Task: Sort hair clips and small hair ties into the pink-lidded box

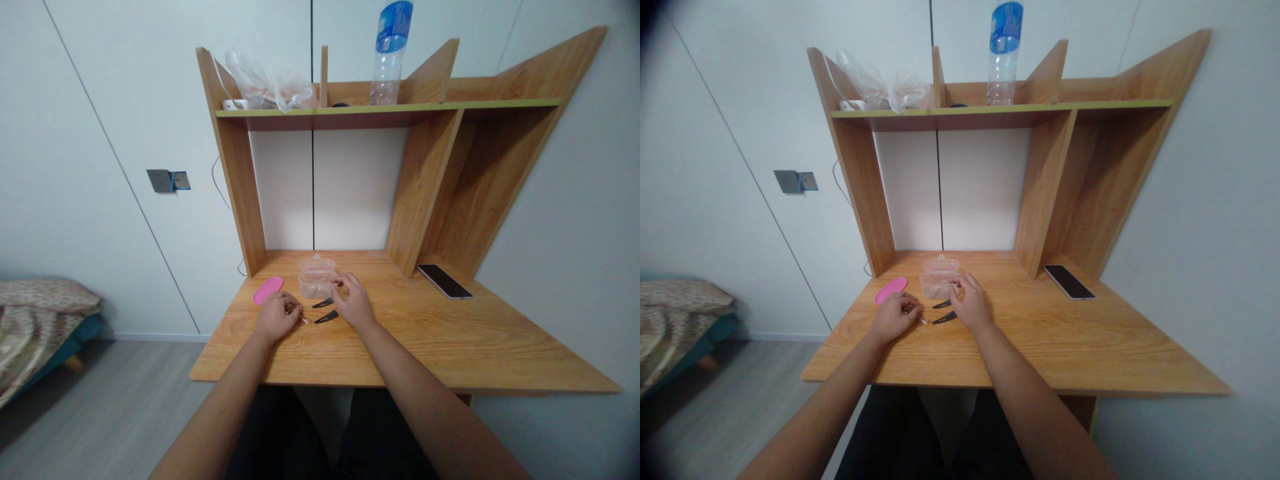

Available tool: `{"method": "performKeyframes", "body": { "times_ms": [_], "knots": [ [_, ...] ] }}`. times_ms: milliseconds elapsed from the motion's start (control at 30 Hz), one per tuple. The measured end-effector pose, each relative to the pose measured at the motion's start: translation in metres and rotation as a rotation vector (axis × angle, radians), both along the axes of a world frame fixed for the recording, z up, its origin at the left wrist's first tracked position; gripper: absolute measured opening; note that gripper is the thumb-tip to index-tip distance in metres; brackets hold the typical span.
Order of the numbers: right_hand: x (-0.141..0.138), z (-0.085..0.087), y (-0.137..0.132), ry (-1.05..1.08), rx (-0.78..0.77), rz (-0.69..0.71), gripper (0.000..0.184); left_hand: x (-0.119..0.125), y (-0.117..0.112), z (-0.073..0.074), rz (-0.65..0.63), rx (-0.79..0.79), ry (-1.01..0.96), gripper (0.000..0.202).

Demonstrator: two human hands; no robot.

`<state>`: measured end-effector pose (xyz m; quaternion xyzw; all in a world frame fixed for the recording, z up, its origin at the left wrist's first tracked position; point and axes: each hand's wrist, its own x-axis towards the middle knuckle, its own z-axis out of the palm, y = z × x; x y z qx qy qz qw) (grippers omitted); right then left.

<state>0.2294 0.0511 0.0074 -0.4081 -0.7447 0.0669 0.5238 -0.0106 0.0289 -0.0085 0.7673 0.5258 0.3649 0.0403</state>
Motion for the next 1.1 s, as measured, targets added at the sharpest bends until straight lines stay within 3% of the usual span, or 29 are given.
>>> {"method": "performKeyframes", "body": {
  "times_ms": [300,433,867,1100],
  "knots": [
    [-0.020,0.005,-0.023,-0.347,0.047,0.293,0.007,0.001,-0.003,0.005,-0.014,0.042,-0.076,0.019],
    [-0.027,0.004,-0.026,-0.448,0.051,0.356,0.017,0.001,-0.004,0.008,0.012,0.063,-0.144,0.024],
    [-0.027,0.000,-0.023,-0.378,-0.001,0.349,0.011,0.000,-0.007,0.006,0.079,0.040,-0.393,0.027],
    [-0.023,0.003,-0.020,-0.221,-0.006,0.275,0.004,0.001,-0.003,0.001,-0.016,0.055,-0.438,0.021]
  ]
}}
